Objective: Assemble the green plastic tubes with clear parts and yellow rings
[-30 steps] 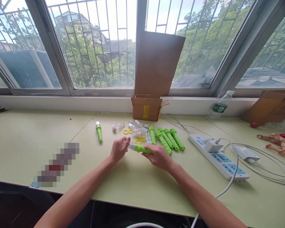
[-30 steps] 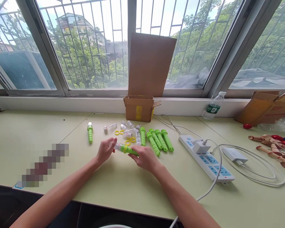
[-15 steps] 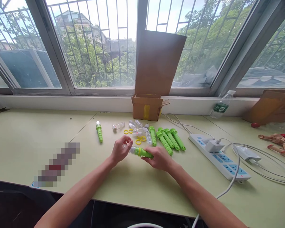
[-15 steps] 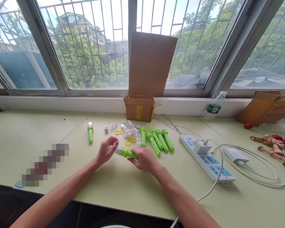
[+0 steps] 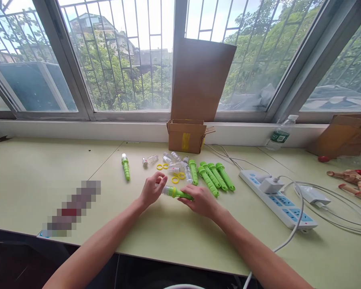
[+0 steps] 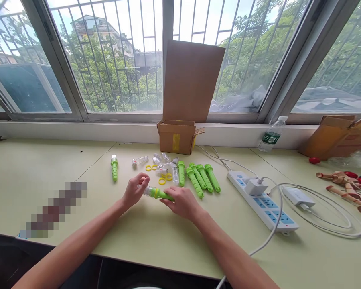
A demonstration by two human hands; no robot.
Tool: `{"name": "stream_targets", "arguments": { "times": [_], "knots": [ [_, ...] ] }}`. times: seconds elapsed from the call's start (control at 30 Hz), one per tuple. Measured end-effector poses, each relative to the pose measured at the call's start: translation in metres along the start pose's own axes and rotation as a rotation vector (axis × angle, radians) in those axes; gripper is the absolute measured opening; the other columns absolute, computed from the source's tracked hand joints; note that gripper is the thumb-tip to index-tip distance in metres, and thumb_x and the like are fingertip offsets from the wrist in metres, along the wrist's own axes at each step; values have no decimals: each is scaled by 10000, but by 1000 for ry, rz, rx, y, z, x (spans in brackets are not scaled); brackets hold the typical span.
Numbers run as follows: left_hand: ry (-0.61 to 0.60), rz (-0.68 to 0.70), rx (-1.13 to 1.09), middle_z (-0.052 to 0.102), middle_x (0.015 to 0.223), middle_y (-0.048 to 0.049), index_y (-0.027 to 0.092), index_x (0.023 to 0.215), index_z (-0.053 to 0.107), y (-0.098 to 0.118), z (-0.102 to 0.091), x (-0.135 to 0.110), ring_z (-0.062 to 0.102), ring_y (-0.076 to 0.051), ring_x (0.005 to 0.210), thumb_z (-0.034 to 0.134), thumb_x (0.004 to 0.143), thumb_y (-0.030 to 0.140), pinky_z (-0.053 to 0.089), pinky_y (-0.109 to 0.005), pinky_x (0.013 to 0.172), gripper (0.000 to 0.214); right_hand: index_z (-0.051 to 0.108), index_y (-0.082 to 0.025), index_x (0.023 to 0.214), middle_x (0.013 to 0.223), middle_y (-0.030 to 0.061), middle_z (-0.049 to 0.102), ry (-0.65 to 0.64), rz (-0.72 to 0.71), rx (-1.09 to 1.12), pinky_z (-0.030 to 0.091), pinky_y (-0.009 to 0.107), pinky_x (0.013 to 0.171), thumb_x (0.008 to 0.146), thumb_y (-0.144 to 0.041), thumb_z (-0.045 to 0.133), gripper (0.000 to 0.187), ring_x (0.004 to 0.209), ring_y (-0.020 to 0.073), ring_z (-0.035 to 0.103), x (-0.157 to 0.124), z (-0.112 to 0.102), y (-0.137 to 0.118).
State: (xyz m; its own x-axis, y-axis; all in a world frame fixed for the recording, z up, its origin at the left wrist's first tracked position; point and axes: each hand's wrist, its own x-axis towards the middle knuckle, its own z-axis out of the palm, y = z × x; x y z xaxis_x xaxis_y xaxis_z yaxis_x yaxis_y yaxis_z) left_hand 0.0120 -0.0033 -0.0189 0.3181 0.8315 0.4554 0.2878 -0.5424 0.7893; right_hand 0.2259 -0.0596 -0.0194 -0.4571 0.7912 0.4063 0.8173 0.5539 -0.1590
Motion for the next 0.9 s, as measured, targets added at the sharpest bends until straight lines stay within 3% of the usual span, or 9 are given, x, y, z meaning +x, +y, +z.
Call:
{"name": "stream_targets", "arguments": {
  "times": [0.17,0.33,0.57,0.9],
  "knots": [
    [-22,16,-6,509,583,20,160,840,548,0,-1,-1,468,-95,511,380,903,479,347,-192,492,366,637,-221,960,821,51,674,-1,15,-10,334,252,552,896,-419,476,263,676,161,593,1,-1,1],
    [-26,19,23,535,607,7,157,827,565,2,-1,-2,500,-104,528,362,905,496,371,-199,506,403,617,-219,994,855,51,690,2,37,62,382,261,600,827,-400,584,248,735,182,620,-1,-1,1],
    [-35,21,59,520,564,20,162,810,572,2,-1,-3,471,-92,481,346,912,486,359,-193,486,408,575,-202,822,735,30,657,-23,60,82,365,256,575,802,-357,618,162,641,164,580,-1,0,1],
    [-26,-11,75,427,518,45,174,800,564,1,-1,-2,428,-82,427,338,912,477,314,-184,439,395,610,-211,836,793,43,680,7,35,-37,307,262,570,873,-412,517,224,710,175,593,1,-3,-3]
  ]
}}
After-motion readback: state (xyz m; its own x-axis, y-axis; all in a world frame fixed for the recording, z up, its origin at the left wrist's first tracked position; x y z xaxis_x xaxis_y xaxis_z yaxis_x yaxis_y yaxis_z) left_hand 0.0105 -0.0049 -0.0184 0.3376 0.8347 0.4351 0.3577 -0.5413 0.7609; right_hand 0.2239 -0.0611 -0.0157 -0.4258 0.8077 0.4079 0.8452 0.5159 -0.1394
